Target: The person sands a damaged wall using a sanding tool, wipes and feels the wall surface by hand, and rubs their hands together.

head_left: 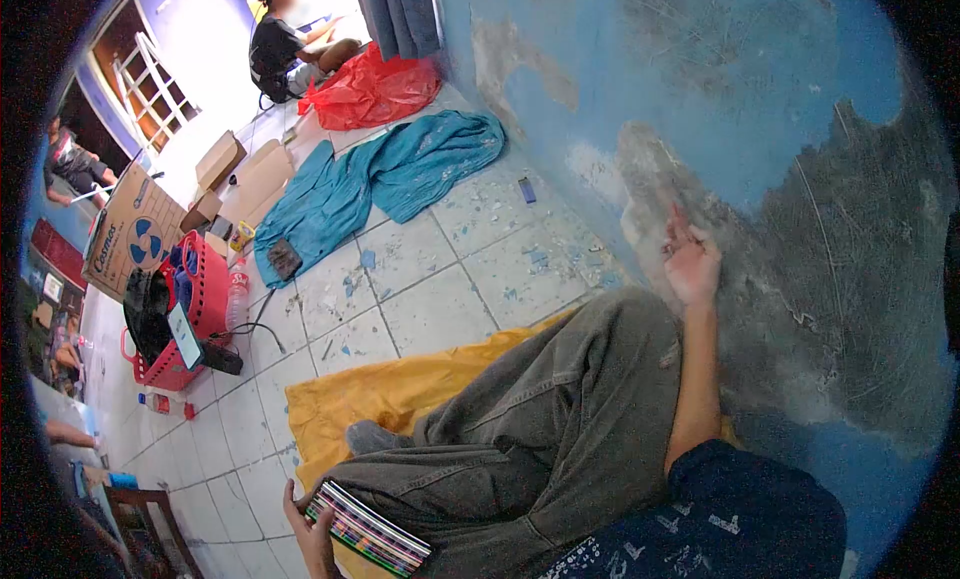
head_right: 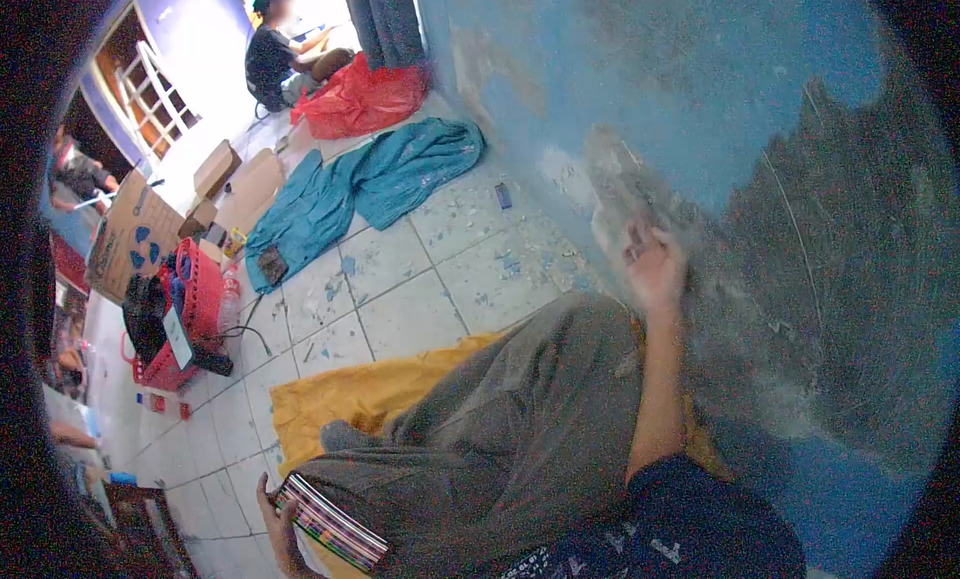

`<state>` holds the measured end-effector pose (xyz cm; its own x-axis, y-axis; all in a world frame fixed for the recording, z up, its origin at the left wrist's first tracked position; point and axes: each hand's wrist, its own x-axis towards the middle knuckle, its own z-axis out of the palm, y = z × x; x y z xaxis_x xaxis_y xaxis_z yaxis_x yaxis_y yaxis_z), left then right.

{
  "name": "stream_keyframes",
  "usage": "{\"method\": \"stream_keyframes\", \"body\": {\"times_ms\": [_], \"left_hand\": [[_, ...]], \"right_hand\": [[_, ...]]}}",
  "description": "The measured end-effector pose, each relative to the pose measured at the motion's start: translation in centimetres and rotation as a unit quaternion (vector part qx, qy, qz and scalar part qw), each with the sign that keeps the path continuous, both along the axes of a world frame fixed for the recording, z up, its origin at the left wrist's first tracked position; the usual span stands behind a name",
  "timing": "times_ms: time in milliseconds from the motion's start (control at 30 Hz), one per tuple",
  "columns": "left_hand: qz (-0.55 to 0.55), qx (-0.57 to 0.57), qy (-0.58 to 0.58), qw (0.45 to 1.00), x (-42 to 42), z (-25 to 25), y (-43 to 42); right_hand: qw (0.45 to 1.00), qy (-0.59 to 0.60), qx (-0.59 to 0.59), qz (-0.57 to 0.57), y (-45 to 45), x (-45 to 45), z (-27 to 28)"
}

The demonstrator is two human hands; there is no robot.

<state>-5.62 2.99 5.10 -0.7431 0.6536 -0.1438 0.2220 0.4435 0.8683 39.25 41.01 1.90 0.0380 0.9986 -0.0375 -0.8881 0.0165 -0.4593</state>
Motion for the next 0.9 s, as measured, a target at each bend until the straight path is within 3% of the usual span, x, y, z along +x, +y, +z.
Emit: {"method": "stream_keyframes", "body": {"times_ms": [100,167,233,300,367,400,467,600,667,767,900], "left_hand": [[-0.077,-0.009,0.064,0.995,0.0,0.4,-0.7],[-0.054,-0.032,0.038,0.997,-0.1,0.7,-0.3],[-0.03,-0.056,0.01,0.998,-0.8,-0.1,-0.4],[0.025,0.03,-0.064,0.997,-2.2,-1.8,-0.9],[-0.012,-0.004,-0.021,1.0,-2.4,-1.6,-1.8],[-0.045,-0.033,0.021,0.998,-2.1,-1.1,-1.7],[-0.047,-0.013,-0.007,0.999,-0.7,0.0,-1.2],[-0.039,-0.009,-0.024,0.999,0.0,0.7,-0.9],[0.0,-0.046,-0.023,0.999,0.4,1.2,-0.2],[-0.024,-0.095,0.031,0.995,0.1,1.1,-0.4],[-0.064,-0.038,-0.025,0.997,-1.2,0.0,-1.8]], "right_hand": [[0.994,-0.029,-0.096,0.048,1.6,0.7,-3.6],[0.986,0.035,-0.148,0.065,1.7,1.1,-4.0],[0.992,0.05,-0.098,0.064,0.6,0.5,-1.2],[0.995,0.068,-0.056,0.056,0.1,0.1,-0.5],[0.999,-0.024,-0.023,0.015,0.4,0.1,-0.7],[0.999,-0.023,-0.022,0.011,0.7,0.3,-1.8],[0.99,-0.064,-0.101,0.071,1.6,0.2,-3.6],[0.994,-0.048,-0.099,0.026,0.9,0.1,-1.2],[0.999,-0.045,0.0,0.014,-0.2,-0.2,0.6],[0.997,-0.036,-0.062,0.038,0.8,0.0,-2.0],[0.994,-0.034,-0.091,0.042,0.4,-0.3,-0.5]]}}
